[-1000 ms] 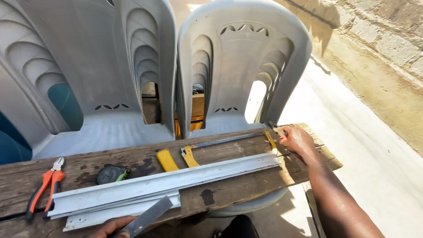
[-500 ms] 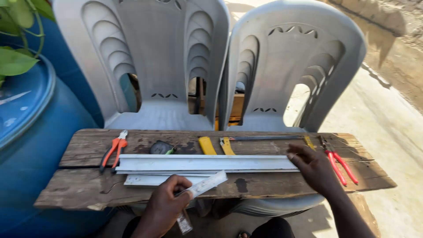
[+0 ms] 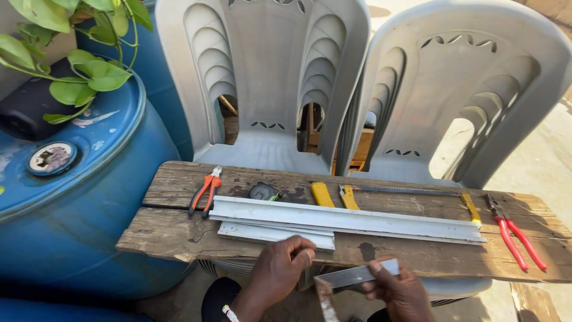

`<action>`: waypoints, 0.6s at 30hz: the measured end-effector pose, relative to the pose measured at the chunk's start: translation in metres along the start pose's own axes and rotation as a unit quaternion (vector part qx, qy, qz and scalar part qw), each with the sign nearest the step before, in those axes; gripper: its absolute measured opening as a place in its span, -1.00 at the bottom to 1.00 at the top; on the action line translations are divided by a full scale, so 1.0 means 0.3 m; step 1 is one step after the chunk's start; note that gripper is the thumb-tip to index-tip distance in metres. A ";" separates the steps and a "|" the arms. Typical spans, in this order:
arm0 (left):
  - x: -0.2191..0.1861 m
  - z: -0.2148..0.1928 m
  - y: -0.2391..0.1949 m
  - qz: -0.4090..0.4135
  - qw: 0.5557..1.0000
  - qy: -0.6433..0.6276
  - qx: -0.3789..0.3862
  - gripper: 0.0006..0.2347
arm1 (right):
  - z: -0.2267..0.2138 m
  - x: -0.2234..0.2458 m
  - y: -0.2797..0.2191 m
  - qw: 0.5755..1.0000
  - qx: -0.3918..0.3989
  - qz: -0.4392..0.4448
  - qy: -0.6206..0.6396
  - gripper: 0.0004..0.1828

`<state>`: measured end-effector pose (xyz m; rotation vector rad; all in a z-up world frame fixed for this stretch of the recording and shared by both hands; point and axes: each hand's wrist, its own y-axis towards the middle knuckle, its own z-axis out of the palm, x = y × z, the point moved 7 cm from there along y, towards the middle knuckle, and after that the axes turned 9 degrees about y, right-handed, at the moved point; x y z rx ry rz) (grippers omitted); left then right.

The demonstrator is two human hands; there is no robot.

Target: Measuring, marking, and cutting aluminum profiles using a hacksaw, tape measure, and pliers on a makeshift workbench.

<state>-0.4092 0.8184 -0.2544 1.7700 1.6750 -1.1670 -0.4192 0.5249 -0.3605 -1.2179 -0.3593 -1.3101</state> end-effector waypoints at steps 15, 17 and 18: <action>0.287 -0.171 0.078 0.146 0.885 0.395 -0.198 -0.78 | 0.283 0.325 0.003 0.693 -0.046 -0.262 -0.670 -0.18; 0.292 -0.173 0.055 0.153 0.894 0.375 -0.193 -0.81 | 0.323 0.311 0.098 0.654 0.013 -0.216 -0.725 -0.06; 0.289 -0.175 0.047 0.167 0.902 0.353 -0.187 -0.84 | 0.345 0.290 0.150 0.607 0.063 -0.169 -0.774 0.07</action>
